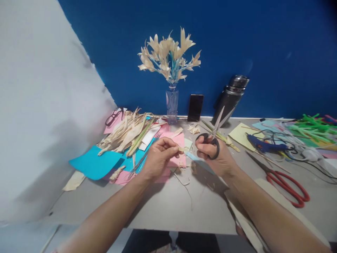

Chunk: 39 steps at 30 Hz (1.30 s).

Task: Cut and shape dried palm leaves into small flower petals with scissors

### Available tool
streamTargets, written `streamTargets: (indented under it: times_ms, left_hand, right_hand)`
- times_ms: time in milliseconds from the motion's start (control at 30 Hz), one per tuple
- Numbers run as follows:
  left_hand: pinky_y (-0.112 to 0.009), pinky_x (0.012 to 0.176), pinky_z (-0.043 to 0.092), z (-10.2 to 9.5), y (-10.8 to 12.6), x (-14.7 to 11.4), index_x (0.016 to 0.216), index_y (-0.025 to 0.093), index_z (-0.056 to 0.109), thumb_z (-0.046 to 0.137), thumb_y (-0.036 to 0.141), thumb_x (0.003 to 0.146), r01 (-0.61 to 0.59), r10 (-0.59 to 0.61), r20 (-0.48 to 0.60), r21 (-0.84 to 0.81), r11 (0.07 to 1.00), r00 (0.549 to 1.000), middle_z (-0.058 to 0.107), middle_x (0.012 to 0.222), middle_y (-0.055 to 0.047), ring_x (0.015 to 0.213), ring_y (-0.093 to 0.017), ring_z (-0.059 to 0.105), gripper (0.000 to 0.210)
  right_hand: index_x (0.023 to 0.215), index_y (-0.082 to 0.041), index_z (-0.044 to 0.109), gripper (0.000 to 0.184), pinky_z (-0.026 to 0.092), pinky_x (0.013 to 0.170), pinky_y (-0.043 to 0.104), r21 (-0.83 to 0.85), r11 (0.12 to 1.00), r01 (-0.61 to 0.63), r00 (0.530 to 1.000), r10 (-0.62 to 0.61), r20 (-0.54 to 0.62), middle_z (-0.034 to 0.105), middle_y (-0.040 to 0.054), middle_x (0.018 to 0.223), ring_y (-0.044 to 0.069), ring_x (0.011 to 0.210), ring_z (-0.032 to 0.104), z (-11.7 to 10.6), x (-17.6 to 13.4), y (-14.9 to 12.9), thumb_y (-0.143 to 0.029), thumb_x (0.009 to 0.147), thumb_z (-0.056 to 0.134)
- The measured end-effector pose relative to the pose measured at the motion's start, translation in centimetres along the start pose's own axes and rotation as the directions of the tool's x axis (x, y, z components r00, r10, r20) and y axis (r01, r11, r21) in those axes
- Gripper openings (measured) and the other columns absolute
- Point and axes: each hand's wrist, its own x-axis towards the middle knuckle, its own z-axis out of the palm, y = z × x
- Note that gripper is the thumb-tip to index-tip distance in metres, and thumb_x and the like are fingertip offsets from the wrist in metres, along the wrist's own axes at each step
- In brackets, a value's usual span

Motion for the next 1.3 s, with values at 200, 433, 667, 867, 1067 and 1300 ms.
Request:
streamTargets:
  times_ms: [200, 433, 667, 867, 1067, 1300]
  left_hand:
    - [-0.039, 0.098, 0.043, 0.0, -0.1, -1.4, 0.078, 0.025, 0.076, 0.074, 0.011, 0.072, -0.361, 0.368, 0.049, 0.353, 0.863, 0.928, 0.075, 0.092, -0.006, 0.097, -0.023, 0.064, 0.015]
    - [-0.043, 0.101, 0.037, -1.1, -0.4, -1.5, 0.080, 0.030, 0.076, 0.076, 0.012, 0.067, -0.385, 0.326, 0.207, 0.540, 0.748, 0.923, 0.077, 0.095, -0.006, 0.103, -0.027, 0.059, 0.021]
    - [-0.030, 0.072, 0.051, 0.2, -0.1, -0.7, 0.079, 0.020, 0.069, 0.075, 0.018, 0.073, -0.133, 0.159, -0.080, 0.259, 0.957, 0.984, 0.074, 0.080, -0.006, 0.076, -0.018, 0.065, 0.009]
    - [-0.028, 0.060, 0.054, 0.5, -2.1, -0.1, 0.085, 0.017, 0.058, 0.077, 0.020, 0.069, 0.214, -0.224, -0.068, -0.128, 0.968, 0.972, 0.070, 0.067, -0.004, 0.057, -0.014, 0.063, 0.025]
    - [-0.025, 0.055, 0.054, 0.6, -2.7, -0.2, 0.083, 0.013, 0.064, 0.081, 0.024, 0.065, 0.171, -0.170, -0.132, -0.002, 0.985, 0.977, 0.068, 0.063, -0.004, 0.059, -0.015, 0.065, 0.027]
    - [-0.023, 0.052, 0.048, 0.5, -3.0, -0.4, 0.083, 0.012, 0.068, 0.076, 0.027, 0.072, 0.231, -0.226, -0.048, 0.135, 0.964, 0.973, 0.070, 0.070, -0.007, 0.059, -0.014, 0.064, 0.020]
  right_hand:
    - [0.076, -0.016, 0.063, 0.040, 0.030, 0.047, 0.022, 0.074, 0.978, -0.196, 0.979, 0.192, 0.064, 0.057, 0.0005, 0.071, 0.008, 0.053, 0.035, 0.2, 0.1, 1.2, -0.054, 0.071, 0.074]
    - [0.071, -0.015, 0.061, 0.030, 0.029, 0.048, 0.023, -0.050, 0.993, -0.105, 0.991, 0.109, 0.082, 0.047, -0.0042, 0.060, 0.008, 0.051, 0.036, 0.4, -0.1, 0.9, -0.039, 0.067, 0.080]
    - [0.080, -0.015, 0.063, 0.028, 0.028, 0.049, 0.023, -0.066, 0.995, -0.075, 0.997, 0.075, -0.003, 0.047, -0.0051, 0.056, 0.009, 0.051, 0.036, 0.2, 0.2, 0.7, -0.036, 0.067, 0.077]
    - [0.084, -0.016, 0.059, 0.036, 0.041, 0.056, 0.024, -0.116, 0.990, -0.083, 0.996, 0.077, -0.052, 0.059, -0.0015, 0.070, 0.012, 0.060, 0.051, 1.2, -0.3, 1.4, -0.030, 0.060, 0.082]
    - [0.079, -0.016, 0.058, 0.032, 0.041, 0.052, 0.023, -0.171, 0.984, -0.040, 0.992, 0.020, -0.122, 0.054, -0.0036, 0.063, 0.010, 0.057, 0.048, 1.5, -0.2, 2.1, -0.033, 0.061, 0.079]
    - [0.081, -0.016, 0.058, 0.034, 0.044, 0.053, 0.024, -0.160, 0.985, -0.062, 0.994, 0.046, -0.101, 0.059, -0.0018, 0.066, 0.013, 0.058, 0.053, 1.3, -0.2, 2.0, -0.032, 0.060, 0.079]
